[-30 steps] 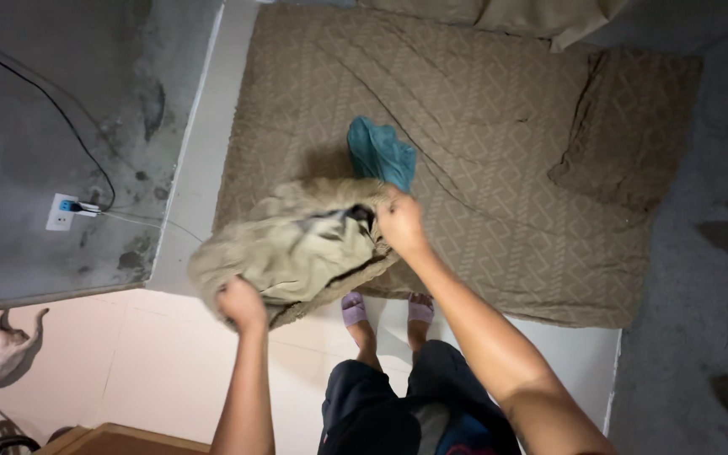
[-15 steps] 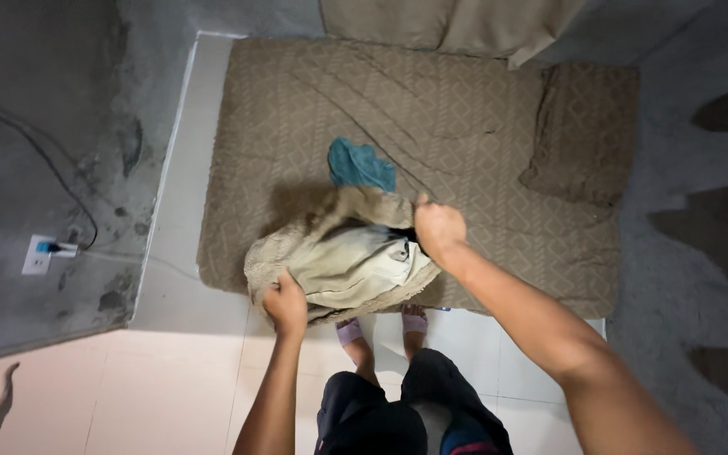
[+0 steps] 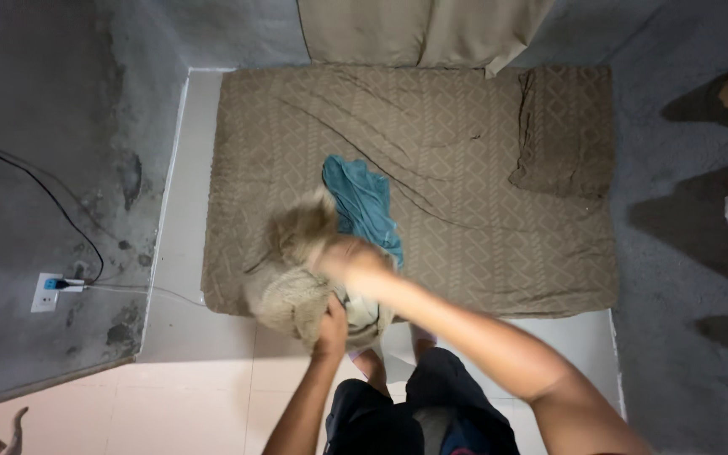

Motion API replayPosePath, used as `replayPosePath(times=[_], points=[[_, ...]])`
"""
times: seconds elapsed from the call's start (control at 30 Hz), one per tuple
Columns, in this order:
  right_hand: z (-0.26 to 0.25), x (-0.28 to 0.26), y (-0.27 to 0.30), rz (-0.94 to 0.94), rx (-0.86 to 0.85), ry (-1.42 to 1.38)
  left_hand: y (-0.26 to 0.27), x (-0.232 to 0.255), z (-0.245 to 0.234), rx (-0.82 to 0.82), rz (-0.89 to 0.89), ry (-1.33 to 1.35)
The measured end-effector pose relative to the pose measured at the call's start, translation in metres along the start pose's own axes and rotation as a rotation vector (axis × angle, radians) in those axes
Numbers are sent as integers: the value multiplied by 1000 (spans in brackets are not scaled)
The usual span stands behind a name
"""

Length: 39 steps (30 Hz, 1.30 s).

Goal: The person places a towel inside a cover and then folds the towel by hand on a floor mattress.

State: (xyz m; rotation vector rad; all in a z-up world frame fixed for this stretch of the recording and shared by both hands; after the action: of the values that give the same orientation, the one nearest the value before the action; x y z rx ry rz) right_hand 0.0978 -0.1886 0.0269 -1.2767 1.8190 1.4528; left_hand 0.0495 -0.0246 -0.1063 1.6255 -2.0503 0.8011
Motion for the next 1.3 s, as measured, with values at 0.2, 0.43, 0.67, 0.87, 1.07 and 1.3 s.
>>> replayPosePath(times=[0.2,0.43,0.67,0.87,1.07,1.3], points=[[2,-55,90,-546,-356,-167,-24,-60,45,-117,-380,420],[-32,28,162,-373,-50,308,-71,32,64,-57,-474,801],[-145,173,235,213,508,231,-17,233,101,-260,-304,782],[-204,294,243,525,269,253,51,329,144,-428,-223,759],[-254,297,265,53,538,495,55,332,150,-302,-246,524],[-257,346,275,-58,519,628,29,297,123,-221,-99,-24]])
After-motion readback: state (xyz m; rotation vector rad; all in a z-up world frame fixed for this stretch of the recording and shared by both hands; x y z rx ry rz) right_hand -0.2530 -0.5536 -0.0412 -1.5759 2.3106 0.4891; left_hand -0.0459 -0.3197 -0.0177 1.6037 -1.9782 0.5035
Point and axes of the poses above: each hand's wrist, its own y-axis away from the middle knuckle, its own z-axis out of the palm, x = y × z, the point moved 6 cm from there along -y, towards the middle knuckle, and after that the axes turned 10 degrees about -x, right-handed, at the moved point
